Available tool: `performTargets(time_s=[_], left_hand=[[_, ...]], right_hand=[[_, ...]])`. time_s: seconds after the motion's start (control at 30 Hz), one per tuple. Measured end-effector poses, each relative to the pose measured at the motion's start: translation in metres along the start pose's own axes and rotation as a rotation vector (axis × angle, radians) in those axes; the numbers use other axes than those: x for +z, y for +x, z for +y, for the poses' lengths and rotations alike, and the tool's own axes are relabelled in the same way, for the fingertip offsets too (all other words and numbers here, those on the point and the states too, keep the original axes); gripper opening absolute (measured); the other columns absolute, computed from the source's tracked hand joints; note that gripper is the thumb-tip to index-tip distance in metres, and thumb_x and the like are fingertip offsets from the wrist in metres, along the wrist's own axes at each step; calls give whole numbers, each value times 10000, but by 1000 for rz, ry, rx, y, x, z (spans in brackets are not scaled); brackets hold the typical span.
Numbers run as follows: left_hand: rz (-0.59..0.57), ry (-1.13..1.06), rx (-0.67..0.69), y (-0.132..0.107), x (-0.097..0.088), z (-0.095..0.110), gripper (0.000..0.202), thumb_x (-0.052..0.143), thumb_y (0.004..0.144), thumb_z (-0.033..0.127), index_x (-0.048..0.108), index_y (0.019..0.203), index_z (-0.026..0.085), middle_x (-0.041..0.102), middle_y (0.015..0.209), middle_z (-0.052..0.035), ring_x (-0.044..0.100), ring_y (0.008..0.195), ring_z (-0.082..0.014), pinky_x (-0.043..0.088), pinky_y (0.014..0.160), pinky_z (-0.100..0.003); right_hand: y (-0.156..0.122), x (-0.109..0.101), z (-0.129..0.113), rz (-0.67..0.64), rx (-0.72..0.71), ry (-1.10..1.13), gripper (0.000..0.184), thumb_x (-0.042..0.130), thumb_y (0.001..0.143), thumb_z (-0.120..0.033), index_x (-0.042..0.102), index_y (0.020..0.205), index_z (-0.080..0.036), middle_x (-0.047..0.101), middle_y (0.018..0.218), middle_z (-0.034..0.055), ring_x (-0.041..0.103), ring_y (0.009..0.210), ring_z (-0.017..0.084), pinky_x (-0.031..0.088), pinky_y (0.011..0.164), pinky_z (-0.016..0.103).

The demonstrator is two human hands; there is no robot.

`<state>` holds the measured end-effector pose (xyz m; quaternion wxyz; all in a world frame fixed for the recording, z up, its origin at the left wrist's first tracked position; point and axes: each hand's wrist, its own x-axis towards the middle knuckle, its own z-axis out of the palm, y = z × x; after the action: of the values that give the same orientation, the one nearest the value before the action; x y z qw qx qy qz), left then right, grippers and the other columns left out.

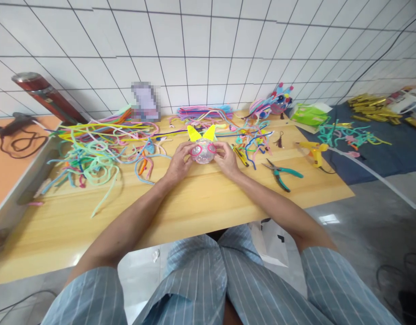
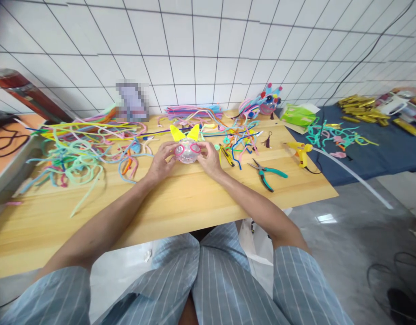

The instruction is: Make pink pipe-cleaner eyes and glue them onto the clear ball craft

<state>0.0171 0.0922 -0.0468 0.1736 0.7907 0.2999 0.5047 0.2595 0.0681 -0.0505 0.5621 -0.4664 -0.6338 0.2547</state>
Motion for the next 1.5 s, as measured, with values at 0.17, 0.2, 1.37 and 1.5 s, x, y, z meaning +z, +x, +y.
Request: performTargets(time_s=[0.17,0.2,1.37,1.5], left_hand=[[-36,-25,-41,-4,1,0,412,653,1045,332,701,1448,261,693,1446,-172,690,1396,-293,705,1056,-479],[-32,-30,-55,-5,2,0,431,653,1043,338,684,1464,250,684,1459,-178,683,1401,-294,708,1048,-475],[-77,24,62,-8,-6,-5,488,577,1151,381,627,1630,307,669,1538,-152,654,1465,-290,613,1220,-539],[-95,50,26,-9,-7,-3,503,574,1143,379,622,1639,307,663,1554,-153,646,1464,-294,620,1204,-537]], right_hand=[[-8,4,0,17,-2,3,444,713,836,-275,697,1278,-246,770,1309,104,746,1215,255,702,956,403],[-9,4,0,18,-4,5,453,715,837,-279,697,1288,-244,766,1317,107,744,1222,257,703,961,406],[-9,1,-4,0,21,84,409,753,894,-431,740,1274,-281,765,1348,102,720,1297,311,676,1070,501],[-11,2,-8,-13,27,92,474,787,918,-557,722,1301,-285,741,1384,111,715,1289,315,694,1018,491]])
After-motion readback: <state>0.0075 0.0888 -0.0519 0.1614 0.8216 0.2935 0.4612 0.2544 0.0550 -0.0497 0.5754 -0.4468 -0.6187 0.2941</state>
